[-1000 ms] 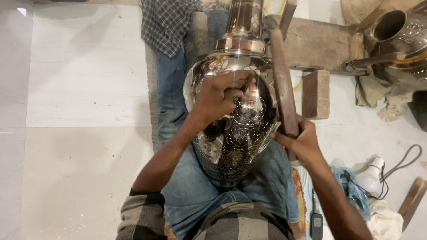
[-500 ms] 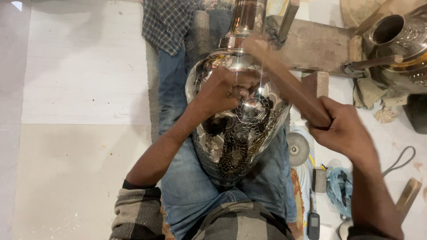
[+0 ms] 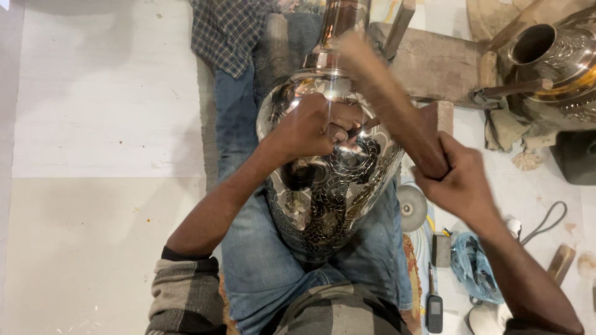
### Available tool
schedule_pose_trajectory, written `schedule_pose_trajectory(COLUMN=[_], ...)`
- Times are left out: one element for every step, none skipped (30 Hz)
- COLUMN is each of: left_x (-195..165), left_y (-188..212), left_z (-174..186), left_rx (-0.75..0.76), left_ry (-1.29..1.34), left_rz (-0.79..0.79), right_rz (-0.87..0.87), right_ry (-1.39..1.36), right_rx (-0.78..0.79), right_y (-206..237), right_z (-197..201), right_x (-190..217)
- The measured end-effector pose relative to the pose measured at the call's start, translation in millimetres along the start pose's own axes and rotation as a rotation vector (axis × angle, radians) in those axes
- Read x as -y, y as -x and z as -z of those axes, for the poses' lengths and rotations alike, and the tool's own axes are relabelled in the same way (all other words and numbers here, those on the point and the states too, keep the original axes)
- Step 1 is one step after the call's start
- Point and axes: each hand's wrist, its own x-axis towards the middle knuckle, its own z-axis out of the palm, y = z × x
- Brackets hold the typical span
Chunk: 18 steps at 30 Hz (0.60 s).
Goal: The person sits on the floor with a large engraved metal vase held between their legs. They hold a small chisel against the vase surface with one hand and strike it with a wooden mallet held in the other hand, working the chisel along the decorative pattern to carve the design into the metal.
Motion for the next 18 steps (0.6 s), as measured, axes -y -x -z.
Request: schedule_pose_trajectory(left_x=[2, 4, 6, 7, 9, 11, 13, 14, 15, 15, 15, 15, 14, 14, 12, 11, 10, 11], left_y=[-1, -3, -2, -2, -3, -3, -5, -6, -7, -8, -9, -11, -15, -17, -17, -17, -20, -24], left_z=[-1, -3, -4, -4, -2, 0, 1, 2, 5, 7, 8, 9, 10, 12, 13, 15, 17, 19], left_rx=[-0.021, -0.046, -0.073, -0.036, 0.005, 0.046, 0.075, 0.100, 0.121, 0.090, 0.074, 0.068, 0.108, 0.138, 0.165, 0.190, 0.221, 0.249], left_ry=[0.065, 0.132, 0.199, 0.193, 0.183, 0.174, 0.132, 0.093, 0.050, 0.054, 0.064, 0.081, 0.071, 0.058, 0.047, 0.050, 0.050, 0.048], left_rz=[-0.028, -0.049, -0.067, -0.064, -0.065, -0.068, -0.066, -0.058, -0.050, -0.076, -0.109, -0.152, -0.178, -0.189, -0.191, -0.213, -0.245, -0.283], right_rz=[0.067, 0.136, 0.064, -0.005, -0.074, -0.052, -0.029, -0.006, -0.039, -0.069, -0.113, -0.066, -0.012, 0.052, 0.006, -0.040, -0.087, -0.107], right_ry=[-0.130, -0.258, -0.167, -0.077, 0.009, -0.066, -0.138, -0.208, -0.121, -0.037, 0.041, -0.050, -0.140, -0.230, -0.182, -0.134, -0.088, -0.081], right_rx=[-0.049, -0.088, -0.089, -0.093, -0.102, -0.153, -0.198, -0.234, -0.198, -0.166, -0.144, -0.207, -0.266, -0.308, -0.293, -0.282, -0.284, -0.291], right_y=[1, 4, 6, 8, 11, 14, 18, 22, 26, 30, 35, 40, 44, 47, 51, 54, 58, 61], right_z=[-7, -13, -16, -18, -21, -23, -24, -26, -26, -26, -28, -31, -38, -44, -49, -54, -61, -67], right_x=[-1, -3, -5, -6, -7, -8, -8, -8, -8, -8, -7, -7, -7, -7, -9, -12, -14, -17])
